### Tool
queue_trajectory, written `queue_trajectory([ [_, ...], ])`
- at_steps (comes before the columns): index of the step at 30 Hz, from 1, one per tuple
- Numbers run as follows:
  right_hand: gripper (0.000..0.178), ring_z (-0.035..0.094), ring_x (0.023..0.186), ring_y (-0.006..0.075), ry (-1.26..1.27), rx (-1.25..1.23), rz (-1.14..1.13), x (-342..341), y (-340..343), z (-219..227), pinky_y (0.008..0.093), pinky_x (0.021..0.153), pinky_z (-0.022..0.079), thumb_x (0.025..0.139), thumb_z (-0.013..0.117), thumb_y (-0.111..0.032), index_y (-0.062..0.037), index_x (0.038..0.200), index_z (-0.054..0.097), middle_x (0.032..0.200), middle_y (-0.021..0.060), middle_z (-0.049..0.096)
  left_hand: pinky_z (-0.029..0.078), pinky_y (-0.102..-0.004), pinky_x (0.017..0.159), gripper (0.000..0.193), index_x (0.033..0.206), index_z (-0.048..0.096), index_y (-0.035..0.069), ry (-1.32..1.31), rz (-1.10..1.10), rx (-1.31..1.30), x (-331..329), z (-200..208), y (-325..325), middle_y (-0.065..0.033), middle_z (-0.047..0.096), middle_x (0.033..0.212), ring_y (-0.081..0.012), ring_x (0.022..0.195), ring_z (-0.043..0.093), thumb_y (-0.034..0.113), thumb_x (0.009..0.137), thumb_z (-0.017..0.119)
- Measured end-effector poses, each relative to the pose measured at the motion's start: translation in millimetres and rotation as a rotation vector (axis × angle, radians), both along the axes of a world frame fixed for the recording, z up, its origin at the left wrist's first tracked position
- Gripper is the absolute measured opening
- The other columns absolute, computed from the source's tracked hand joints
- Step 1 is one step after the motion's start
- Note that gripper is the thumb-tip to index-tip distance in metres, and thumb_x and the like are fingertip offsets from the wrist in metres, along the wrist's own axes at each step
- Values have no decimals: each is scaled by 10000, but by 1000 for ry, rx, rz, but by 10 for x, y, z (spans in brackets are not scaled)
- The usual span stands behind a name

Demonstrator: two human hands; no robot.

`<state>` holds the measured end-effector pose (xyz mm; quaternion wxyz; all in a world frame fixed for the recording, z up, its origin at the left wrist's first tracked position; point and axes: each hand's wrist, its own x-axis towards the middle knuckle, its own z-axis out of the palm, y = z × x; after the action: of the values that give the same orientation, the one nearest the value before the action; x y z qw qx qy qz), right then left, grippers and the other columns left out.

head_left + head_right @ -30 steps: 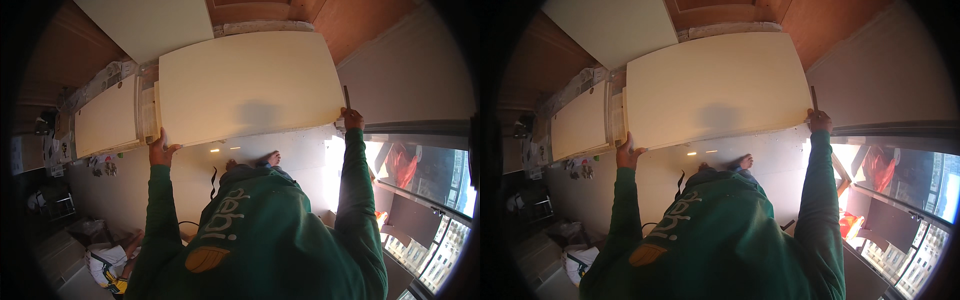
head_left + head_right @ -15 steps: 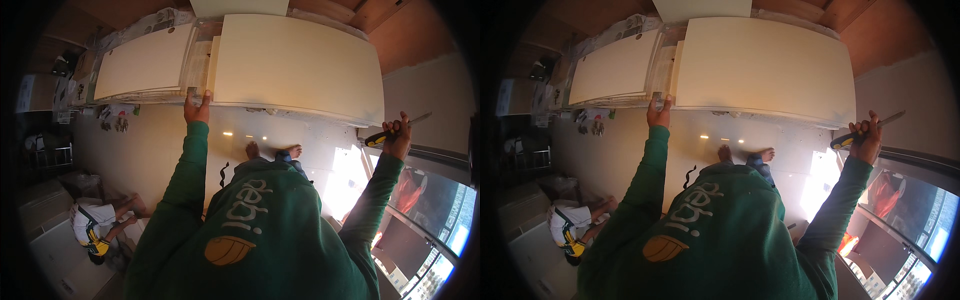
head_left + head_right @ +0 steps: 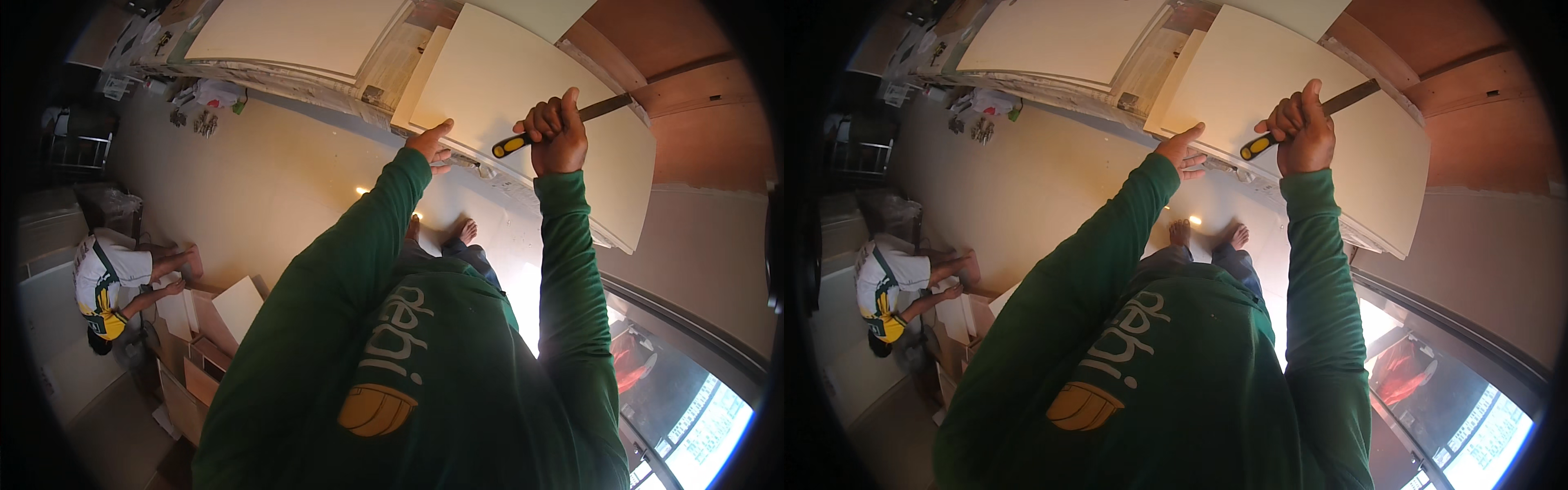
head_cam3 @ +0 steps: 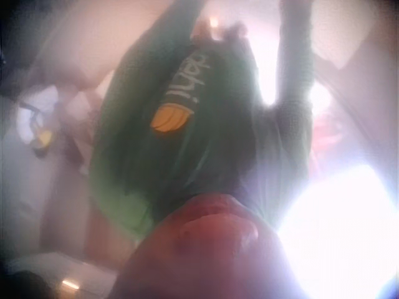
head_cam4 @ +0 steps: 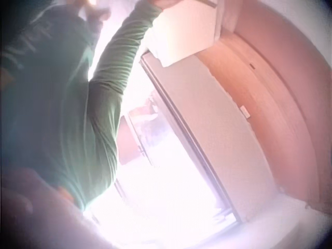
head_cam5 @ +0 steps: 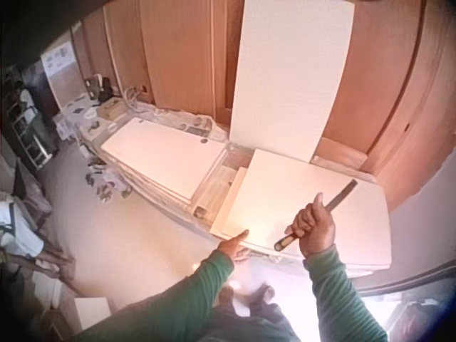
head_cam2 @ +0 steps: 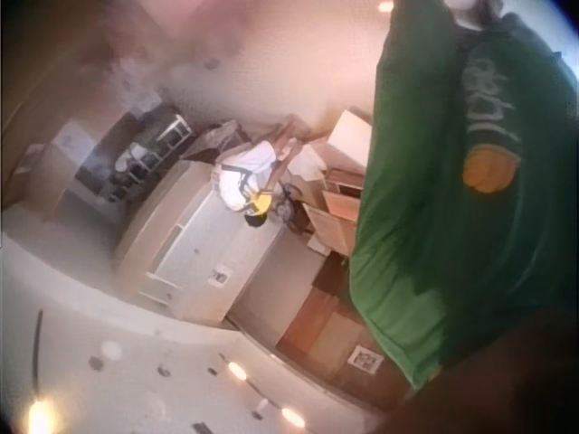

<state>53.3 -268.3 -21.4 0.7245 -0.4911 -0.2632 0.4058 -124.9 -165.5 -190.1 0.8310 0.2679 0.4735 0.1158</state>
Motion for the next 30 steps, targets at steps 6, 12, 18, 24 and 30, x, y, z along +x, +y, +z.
queue_trajectory([
  [6,606,305,517,151,123,-16,-127,-24,391,-251,368,549,395,978,677,-526,-183,649,302,579,-28,252,520,-603,1078,599,1483,480,103,-37,88,-53,116,172,-169,-275,394,1583,-407,1292,606,301,960,697],
  [12,576,263,488,145,155,-8,-137,-89,539,-377,363,510,345,982,671,-484,-181,658,304,560,-31,229,495,-614,1096,575,1440,459,79,-79,108,-123,30,264,-63,-286,491,1497,-440,1244,619,346,962,633],
  [18,517,264,459,123,114,25,-105,-231,681,-497,344,447,287,977,695,-373,-163,664,340,547,-30,261,543,-590,1052,729,1521,428,111,-126,106,-110,41,159,-74,-283,485,1480,-412,1241,622,453,944,714],
  [24,555,295,456,126,48,11,-36,-270,762,-602,338,447,293,979,713,-377,-153,628,346,540,-31,282,566,-567,1054,828,1519,411,48,-96,127,-112,78,259,-77,-269,431,1525,-393,1293,585,495,934,789],
  [30,521,369,467,125,-83,-28,41,-318,781,-608,330,454,308,998,702,-333,-104,615,432,526,-4,392,592,-509,1058,762,1470,430,-37,-196,55,-49,0,197,-103,-227,429,1508,-378,1317,571,430,975,773],
])
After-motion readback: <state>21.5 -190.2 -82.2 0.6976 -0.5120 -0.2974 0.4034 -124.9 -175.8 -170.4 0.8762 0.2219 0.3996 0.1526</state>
